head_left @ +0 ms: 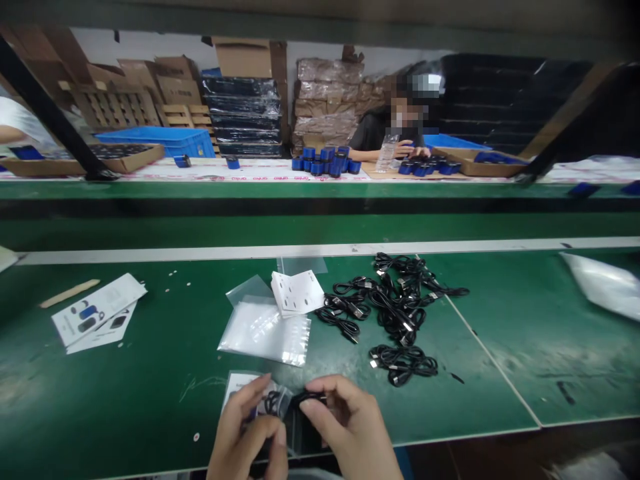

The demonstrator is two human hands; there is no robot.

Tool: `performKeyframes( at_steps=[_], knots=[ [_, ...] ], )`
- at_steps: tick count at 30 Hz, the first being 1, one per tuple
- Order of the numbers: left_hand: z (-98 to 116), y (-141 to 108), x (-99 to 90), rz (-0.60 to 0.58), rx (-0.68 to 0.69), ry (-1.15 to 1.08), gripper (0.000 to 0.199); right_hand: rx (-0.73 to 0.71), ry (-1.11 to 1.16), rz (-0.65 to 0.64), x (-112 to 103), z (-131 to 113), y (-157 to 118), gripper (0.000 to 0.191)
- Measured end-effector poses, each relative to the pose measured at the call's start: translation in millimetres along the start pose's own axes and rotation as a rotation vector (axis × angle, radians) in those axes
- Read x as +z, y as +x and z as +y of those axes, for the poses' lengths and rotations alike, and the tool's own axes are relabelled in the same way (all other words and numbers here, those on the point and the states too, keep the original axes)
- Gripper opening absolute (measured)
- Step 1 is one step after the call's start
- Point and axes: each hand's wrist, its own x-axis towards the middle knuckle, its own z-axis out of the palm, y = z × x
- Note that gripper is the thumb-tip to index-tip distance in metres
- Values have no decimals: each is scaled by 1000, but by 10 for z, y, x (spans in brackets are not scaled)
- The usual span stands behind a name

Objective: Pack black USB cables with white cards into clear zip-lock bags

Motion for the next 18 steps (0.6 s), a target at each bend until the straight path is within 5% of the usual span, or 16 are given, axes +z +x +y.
performKeyframes(
  at_steps=[2, 6, 12, 15, 18],
  knots=[
    [-17, -23, 14, 13, 1, 8, 23, 141, 138, -55, 49, 21, -13, 22],
    [-47, -62, 22, 80, 20, 21, 21, 159, 372, -111, 8, 16, -36, 40],
    [-3, -52, 70, 151, 29, -32, 22, 377, 640, -110, -151, 38, -37, 42],
    [42, -36, 82, 181, 22, -122, 27, 188, 494, -143, -88, 94, -93, 31],
    [72, -37, 73, 181, -2, -172, 30, -280, 108, -97, 19, 114, -149, 16]
  ],
)
